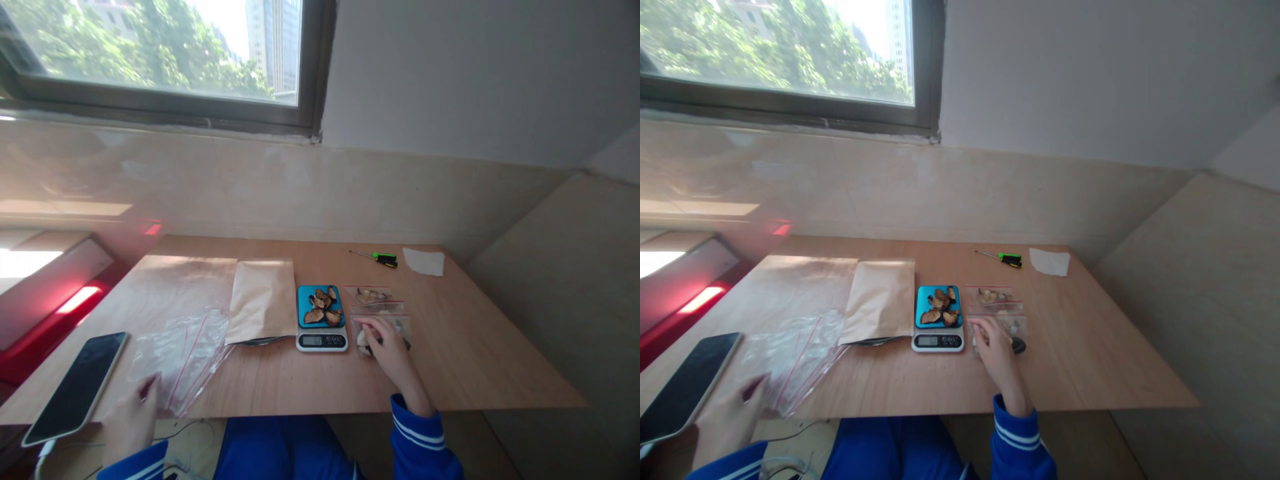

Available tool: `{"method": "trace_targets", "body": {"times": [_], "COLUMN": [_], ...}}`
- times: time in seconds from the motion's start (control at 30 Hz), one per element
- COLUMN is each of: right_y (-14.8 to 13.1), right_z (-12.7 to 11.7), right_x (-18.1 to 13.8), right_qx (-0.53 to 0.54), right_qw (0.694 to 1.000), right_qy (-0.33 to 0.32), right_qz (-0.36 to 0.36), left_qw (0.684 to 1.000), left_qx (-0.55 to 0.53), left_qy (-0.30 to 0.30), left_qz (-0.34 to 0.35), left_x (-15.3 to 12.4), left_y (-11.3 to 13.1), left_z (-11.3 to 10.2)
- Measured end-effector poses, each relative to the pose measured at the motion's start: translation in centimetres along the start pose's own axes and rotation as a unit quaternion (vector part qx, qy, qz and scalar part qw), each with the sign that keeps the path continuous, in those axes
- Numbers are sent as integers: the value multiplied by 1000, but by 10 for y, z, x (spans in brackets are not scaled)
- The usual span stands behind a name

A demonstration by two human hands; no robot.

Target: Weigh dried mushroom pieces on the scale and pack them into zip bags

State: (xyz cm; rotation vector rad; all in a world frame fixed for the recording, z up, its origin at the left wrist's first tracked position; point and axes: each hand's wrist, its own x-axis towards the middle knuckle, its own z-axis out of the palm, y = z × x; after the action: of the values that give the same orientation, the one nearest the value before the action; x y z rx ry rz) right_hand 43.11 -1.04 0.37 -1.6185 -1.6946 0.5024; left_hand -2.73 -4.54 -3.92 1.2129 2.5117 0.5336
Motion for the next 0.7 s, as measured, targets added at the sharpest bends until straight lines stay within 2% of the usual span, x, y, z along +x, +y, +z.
{"method": "trace_targets", "body": {"times": [0.13, 0.17, 0.23, 0.3, 0.4, 0.47, 0.53, 0.63, 0.7], "right_y": [-43, -59, -92, -124, -152, -151, -133, -96, -75], "right_z": [12, 19, 37, 59, 88, 101, 109, 110, 105], "right_x": [0, -2, -8, -16, -28, -30, -27, -18, -14], "right_qx": [59, 84, 149, 217, 241, 222, 205, 208, 232], "right_qw": [998, 995, 985, 966, 957, 965, 974, 973, 964], "right_qy": [-26, -40, -79, -137, -162, -136, -92, -46, -63], "right_qz": [-28, -35, -28, -12, 9, 21, 36, 91, 110], "left_qw": [992, 986, 967, 944, 903, 887, 880, 875, 880], "left_qx": [-52, -76, -132, -185, -275, -325, -373, -424, -416], "left_qy": [117, 149, 185, 173, 67, 26, 8, 38, 63], "left_qz": [-13, 8, 113, 213, 324, 326, 293, 233, 220], "left_x": [-18, -26, -45, -66, -94, -105, -109, -104, -98], "left_y": [43, 56, 83, 108, 133, 138, 137, 129, 125], "left_z": [-20, -20, -15, -3, 17, 27, 31, 29, 24]}}
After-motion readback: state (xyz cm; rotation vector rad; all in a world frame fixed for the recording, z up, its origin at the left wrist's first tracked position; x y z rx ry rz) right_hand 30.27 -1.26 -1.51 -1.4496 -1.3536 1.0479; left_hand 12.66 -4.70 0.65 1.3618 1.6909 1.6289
